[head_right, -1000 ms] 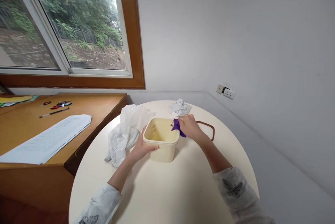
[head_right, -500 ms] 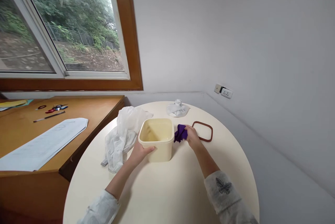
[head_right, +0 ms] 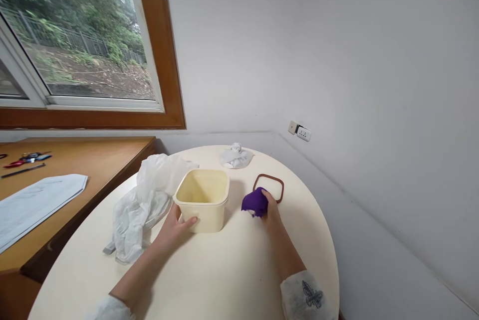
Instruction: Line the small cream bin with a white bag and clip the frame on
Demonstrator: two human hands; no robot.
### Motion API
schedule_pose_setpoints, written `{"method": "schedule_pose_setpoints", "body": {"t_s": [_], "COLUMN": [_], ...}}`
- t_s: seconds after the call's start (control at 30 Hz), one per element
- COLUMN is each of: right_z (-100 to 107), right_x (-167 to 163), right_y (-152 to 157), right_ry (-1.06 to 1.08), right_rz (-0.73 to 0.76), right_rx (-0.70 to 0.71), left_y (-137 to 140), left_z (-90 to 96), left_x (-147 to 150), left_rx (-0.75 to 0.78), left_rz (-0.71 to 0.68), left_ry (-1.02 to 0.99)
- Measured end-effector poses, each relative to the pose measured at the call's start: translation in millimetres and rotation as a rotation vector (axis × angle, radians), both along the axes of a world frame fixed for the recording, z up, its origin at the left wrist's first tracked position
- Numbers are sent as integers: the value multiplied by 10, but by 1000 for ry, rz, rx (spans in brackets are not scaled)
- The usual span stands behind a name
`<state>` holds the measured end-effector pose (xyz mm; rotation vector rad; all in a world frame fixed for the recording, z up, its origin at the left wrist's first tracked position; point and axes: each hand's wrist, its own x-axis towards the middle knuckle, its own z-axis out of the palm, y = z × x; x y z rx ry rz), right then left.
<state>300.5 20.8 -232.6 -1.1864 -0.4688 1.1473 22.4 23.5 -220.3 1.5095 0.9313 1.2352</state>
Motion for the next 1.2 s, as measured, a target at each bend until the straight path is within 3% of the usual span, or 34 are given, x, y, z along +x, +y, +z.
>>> {"method": "schedule_pose_setpoints", "body": {"t_s": [0.07, 0.13, 0.2, 0.27, 0.37, 0.43, 0.5, 0.77, 0.93, 1.1, 1.2], "right_z": [63, 129, 172, 168, 51, -72, -185, -337, -405, -360, -321], "right_x": [35, 94, 173, 249, 289, 246, 171, 82, 115, 115, 120], "right_y": [-26, -67, -108, -128, -96, -51, -10, 77, 102, 73, 59], "right_ry": [-32, -208, -525, -875, -1303, -1458, -1546, -1668, -1689, -1692, -1693], "right_rz": [-102, -312, -534, -595, -300, -74, 25, -24, 20, 19, 13], "right_rx": [25, 77, 138, 179, 170, 146, 119, 93, 68, 58, 45], "left_y": [20, 45, 73, 99, 121, 122, 115, 119, 122, 56, -10], "left_z": [-12, -33, -67, -104, -140, -145, -138, -159, -179, -78, -25], "left_x": [-4, -6, 0, 13, 33, 35, 26, 7, 12, 20, 38], "left_rx": [15, 13, -16, -44, -49, -44, -43, -26, -7, 6, 87], "left_rz": [45, 107, 164, 196, 211, 219, 229, 279, 328, 375, 300], "left_ry": [5, 30, 61, 90, 128, 146, 155, 191, 215, 294, 309]}}
